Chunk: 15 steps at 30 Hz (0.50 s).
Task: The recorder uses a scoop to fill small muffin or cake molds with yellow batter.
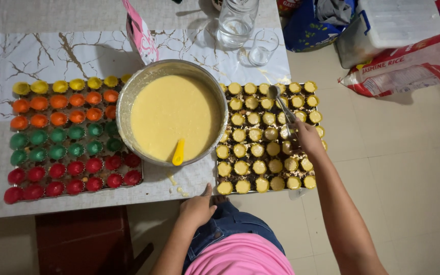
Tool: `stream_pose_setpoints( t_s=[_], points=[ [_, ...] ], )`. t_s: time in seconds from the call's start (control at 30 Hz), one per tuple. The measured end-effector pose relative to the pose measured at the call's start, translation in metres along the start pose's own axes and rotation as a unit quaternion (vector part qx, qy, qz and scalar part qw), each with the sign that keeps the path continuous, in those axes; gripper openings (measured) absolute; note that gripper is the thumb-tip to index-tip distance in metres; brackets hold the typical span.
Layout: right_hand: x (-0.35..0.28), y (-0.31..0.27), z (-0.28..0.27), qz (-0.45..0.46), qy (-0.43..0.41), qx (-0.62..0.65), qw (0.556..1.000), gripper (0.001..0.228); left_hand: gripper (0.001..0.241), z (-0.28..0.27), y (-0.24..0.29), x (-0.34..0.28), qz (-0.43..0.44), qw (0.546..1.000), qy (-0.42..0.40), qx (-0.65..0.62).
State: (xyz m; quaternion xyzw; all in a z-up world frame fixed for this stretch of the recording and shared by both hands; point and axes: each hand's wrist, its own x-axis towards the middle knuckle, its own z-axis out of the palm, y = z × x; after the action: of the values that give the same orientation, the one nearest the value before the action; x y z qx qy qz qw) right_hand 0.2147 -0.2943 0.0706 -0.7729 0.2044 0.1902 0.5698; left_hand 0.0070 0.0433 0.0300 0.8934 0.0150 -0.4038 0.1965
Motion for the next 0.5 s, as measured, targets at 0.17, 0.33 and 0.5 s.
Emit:
stream_pose_setpoints(
  t_s=[0.17,0.33,0.5],
  points=[
    [-0.033,-0.026,0.007,-0.047,0.124,-0.255,0.958,0.055,0.087,0.003,-0.002,0.003,0.007,1.000,0.004,0.002],
    [-0.032,-0.027,0.008,-0.085,0.177,-0.389,0.900,0.053,0.087,0.000,-0.001,0.002,0.007,1.000,-0.002,0.013],
    [-0.035,-0.030,0.008,-0.097,0.194,-0.412,0.885,0.050,0.086,-0.002,0.001,0.000,0.005,1.000,-0.004,0.015]
  ],
)
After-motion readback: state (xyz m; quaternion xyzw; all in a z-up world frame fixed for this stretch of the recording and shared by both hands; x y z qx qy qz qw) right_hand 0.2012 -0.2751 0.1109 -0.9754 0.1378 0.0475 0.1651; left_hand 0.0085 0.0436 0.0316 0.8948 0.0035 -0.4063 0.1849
